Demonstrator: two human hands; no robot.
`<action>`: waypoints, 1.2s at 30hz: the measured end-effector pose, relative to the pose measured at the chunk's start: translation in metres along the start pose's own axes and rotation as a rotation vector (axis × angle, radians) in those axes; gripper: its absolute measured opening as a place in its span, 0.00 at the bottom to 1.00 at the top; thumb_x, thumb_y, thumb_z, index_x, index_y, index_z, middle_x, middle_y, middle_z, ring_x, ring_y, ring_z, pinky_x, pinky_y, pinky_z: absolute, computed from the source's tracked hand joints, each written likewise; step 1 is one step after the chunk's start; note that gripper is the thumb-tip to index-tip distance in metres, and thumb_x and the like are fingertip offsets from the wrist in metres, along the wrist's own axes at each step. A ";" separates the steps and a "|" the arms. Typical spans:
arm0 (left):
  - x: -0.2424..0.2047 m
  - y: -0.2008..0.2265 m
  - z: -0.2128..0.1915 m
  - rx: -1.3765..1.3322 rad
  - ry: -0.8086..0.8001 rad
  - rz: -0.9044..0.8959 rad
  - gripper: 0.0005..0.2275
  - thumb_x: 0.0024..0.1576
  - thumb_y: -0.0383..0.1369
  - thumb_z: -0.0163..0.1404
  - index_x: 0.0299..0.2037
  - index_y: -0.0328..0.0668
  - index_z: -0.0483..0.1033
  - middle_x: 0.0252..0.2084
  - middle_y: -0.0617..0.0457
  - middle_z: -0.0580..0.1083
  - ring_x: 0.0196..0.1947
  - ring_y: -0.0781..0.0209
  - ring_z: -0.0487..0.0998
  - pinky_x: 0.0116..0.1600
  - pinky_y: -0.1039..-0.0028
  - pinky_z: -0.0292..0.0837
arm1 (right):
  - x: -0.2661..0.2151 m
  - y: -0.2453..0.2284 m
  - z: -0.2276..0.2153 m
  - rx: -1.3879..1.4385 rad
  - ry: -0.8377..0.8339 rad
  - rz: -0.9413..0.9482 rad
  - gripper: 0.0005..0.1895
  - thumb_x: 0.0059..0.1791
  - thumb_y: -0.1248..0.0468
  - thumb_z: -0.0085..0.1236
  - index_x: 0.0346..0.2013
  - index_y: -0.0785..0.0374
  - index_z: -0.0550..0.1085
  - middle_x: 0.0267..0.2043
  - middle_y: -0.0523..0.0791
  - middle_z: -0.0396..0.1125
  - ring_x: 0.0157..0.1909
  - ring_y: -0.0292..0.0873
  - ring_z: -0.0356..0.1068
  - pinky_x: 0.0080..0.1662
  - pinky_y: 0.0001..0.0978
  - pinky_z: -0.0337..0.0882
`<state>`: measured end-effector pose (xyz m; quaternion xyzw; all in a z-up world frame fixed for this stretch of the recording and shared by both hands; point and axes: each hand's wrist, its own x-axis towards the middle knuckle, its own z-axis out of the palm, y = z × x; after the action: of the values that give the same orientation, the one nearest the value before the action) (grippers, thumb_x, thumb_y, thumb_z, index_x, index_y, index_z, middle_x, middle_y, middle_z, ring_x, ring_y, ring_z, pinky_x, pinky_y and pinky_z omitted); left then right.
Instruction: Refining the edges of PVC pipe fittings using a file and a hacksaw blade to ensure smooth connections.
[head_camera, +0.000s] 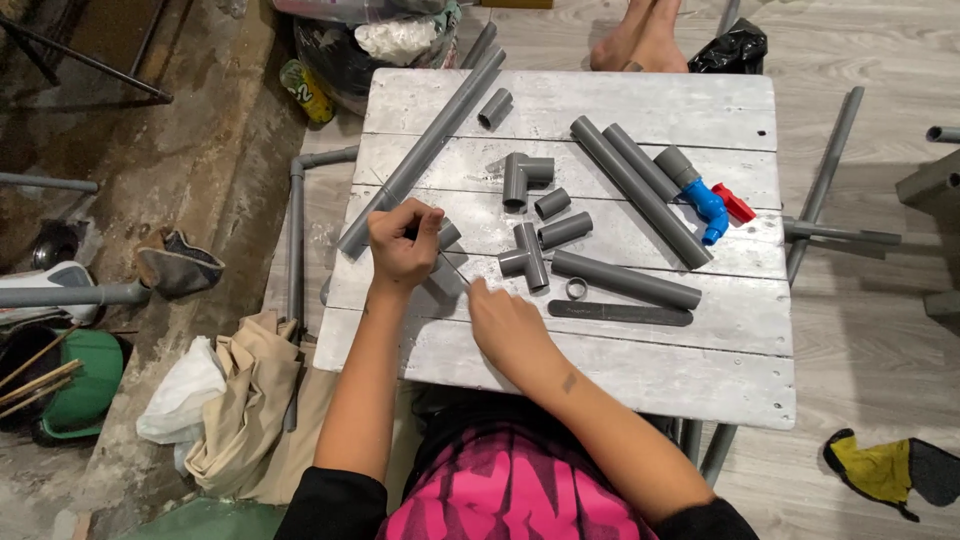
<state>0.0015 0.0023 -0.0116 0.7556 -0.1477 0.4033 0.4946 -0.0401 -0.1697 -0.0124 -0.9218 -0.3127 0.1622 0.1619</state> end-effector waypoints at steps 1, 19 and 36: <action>0.000 0.000 0.000 0.001 -0.002 0.001 0.18 0.64 0.33 0.53 0.18 0.46 0.71 0.05 0.58 0.61 0.06 0.67 0.61 0.18 0.83 0.56 | 0.009 -0.004 0.001 0.002 0.002 -0.001 0.12 0.53 0.73 0.36 0.46 0.73 0.67 0.32 0.60 0.72 0.38 0.67 0.77 0.38 0.61 0.76; 0.003 0.004 -0.001 -0.040 -0.011 0.022 0.19 0.66 0.33 0.49 0.18 0.45 0.68 0.05 0.59 0.62 0.05 0.65 0.65 0.18 0.82 0.60 | 0.015 -0.002 0.001 0.059 -0.003 0.014 0.12 0.55 0.71 0.35 0.48 0.72 0.66 0.34 0.63 0.72 0.38 0.69 0.76 0.38 0.60 0.76; 0.003 0.007 -0.003 -0.029 -0.008 -0.015 0.19 0.66 0.32 0.49 0.18 0.45 0.68 0.05 0.58 0.62 0.06 0.66 0.63 0.18 0.83 0.58 | 0.012 -0.003 0.002 0.013 -0.020 0.046 0.14 0.55 0.71 0.33 0.51 0.72 0.66 0.35 0.64 0.72 0.38 0.69 0.76 0.39 0.62 0.76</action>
<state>-0.0021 0.0020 -0.0049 0.7510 -0.1501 0.3942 0.5080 -0.0335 -0.1592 -0.0157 -0.9259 -0.2921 0.1774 0.1610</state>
